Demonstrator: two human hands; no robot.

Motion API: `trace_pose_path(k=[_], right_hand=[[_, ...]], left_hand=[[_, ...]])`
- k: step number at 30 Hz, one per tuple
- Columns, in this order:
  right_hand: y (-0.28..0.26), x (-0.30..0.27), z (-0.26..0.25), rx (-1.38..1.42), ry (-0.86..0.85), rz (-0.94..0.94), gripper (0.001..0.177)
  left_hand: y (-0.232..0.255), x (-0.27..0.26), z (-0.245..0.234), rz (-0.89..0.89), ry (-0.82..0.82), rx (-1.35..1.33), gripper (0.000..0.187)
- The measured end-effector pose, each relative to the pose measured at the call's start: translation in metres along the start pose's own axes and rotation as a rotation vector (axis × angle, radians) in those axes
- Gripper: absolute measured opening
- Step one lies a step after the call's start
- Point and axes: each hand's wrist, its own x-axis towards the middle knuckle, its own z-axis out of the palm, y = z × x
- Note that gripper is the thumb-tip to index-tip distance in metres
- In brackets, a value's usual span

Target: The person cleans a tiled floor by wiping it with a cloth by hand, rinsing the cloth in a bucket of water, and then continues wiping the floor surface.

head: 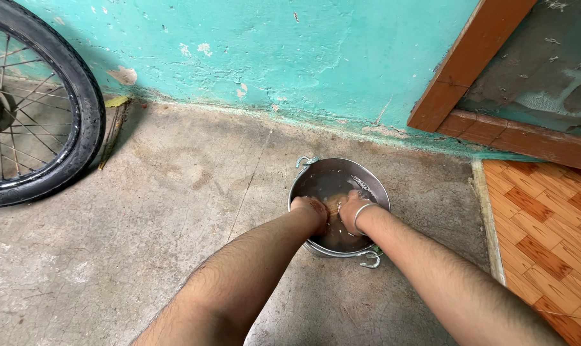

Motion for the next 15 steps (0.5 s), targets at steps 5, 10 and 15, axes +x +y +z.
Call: trace_pose_path(k=[5, 10, 15], right_hand=[[0.017, -0.003, -0.003, 0.138, 0.089, -0.072, 0.079], [0.043, -0.001, -0.008, 0.108, 0.179, -0.187, 0.064], [0.055, -0.008, -0.028, 0.356, 0.286, -0.28, 0.039]], left_hand=[[-0.002, -0.007, -0.001, -0.012, 0.057, -0.093, 0.046], [-0.005, 0.012, 0.004, -0.014, 0.113, -0.128, 0.045], [-0.011, 0.026, 0.006, 0.016, 0.111, -0.215, 0.066]])
